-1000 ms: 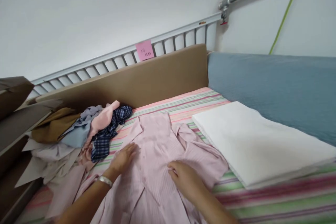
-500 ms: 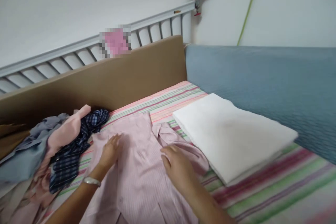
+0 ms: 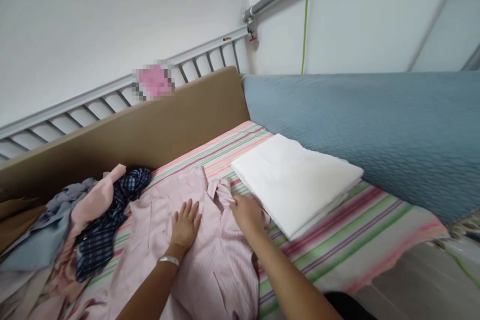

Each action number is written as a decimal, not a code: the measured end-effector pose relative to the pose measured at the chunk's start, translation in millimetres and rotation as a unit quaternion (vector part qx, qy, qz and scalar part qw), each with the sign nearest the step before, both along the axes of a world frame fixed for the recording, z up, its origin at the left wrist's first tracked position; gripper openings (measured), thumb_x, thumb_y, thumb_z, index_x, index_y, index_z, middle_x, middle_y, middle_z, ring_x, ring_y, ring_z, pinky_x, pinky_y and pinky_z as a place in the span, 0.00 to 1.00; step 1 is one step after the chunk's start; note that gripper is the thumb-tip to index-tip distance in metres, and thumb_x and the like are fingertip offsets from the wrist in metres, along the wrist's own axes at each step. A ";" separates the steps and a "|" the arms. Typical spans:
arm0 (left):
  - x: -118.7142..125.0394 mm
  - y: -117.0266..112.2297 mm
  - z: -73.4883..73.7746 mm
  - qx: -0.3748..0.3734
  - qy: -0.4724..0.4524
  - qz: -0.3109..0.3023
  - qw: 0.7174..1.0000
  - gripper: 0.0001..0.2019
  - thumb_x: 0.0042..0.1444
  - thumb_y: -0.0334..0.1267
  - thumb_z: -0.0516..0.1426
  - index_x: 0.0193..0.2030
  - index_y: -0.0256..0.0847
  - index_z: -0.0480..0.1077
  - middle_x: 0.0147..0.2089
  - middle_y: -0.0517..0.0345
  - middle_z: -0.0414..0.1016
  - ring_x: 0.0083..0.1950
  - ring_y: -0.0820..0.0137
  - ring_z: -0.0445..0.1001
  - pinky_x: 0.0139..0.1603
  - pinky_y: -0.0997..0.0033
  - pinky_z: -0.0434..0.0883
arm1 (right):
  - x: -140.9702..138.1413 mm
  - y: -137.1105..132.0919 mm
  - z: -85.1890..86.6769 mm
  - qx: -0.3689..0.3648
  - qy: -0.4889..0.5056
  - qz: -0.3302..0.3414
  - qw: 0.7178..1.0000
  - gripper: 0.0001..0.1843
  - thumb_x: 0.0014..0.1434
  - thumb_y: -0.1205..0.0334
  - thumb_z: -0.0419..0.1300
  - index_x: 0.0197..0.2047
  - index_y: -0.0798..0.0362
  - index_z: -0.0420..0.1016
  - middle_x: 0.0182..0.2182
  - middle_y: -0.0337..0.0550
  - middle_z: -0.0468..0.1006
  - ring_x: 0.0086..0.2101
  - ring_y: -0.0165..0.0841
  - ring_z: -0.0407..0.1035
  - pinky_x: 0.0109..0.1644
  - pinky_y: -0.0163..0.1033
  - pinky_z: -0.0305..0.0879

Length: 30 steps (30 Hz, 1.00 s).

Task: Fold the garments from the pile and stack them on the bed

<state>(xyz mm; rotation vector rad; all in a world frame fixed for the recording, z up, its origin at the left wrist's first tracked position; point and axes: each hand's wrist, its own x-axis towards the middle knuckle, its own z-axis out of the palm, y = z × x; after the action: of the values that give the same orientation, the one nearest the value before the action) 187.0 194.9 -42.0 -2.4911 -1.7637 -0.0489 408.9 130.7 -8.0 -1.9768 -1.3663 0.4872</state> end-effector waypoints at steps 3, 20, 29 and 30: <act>1.9 -0.5 0.9 0.003 0.001 0.008 1.000 0.24 0.63 0.45 0.42 0.65 0.49 0.53 0.70 0.56 0.48 0.70 0.58 0.46 0.66 0.45 0.52 | 15.1 -7.8 18.2 0.134 0.206 -0.024 0.969 0.15 0.56 0.52 0.54 0.24 0.53 0.67 0.20 0.35 0.66 0.25 0.30 0.61 0.30 0.34 0.53; 46.1 38.5 7.6 0.010 0.001 -0.003 1.000 0.27 0.63 0.48 0.41 0.66 0.41 0.52 0.70 0.48 0.48 0.70 0.56 0.45 0.66 0.44 0.50 | -3.7 -48.5 50.0 0.241 0.305 0.006 0.921 0.13 0.58 0.53 0.53 0.40 0.52 0.70 0.35 0.42 0.76 0.37 0.35 0.69 0.44 0.37 0.63; 77.1 100.3 -1.8 -0.002 -0.058 0.022 0.998 0.31 0.61 0.52 0.41 0.66 0.32 0.52 0.69 0.41 0.47 0.70 0.54 0.45 0.67 0.46 0.50 | -5.7 -24.2 26.9 0.155 0.404 -0.050 0.900 0.18 0.55 0.46 0.54 0.39 0.52 0.71 0.34 0.43 0.78 0.37 0.38 0.70 0.40 0.38 0.66; 79.0 103.8 -2.7 -0.009 -0.067 0.019 0.998 0.31 0.61 0.52 0.41 0.66 0.32 0.52 0.70 0.41 0.47 0.70 0.54 0.44 0.67 0.45 0.49 | -6.2 -23.2 25.7 0.160 0.402 -0.055 0.900 0.18 0.55 0.46 0.54 0.39 0.52 0.71 0.35 0.43 0.78 0.37 0.38 0.70 0.40 0.38 0.66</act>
<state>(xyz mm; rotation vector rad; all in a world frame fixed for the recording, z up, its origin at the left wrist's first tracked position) 266.0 298.7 -44.7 -2.5191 -1.8691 -0.2034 402.7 107.5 17.7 -1.3254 -0.7371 0.8435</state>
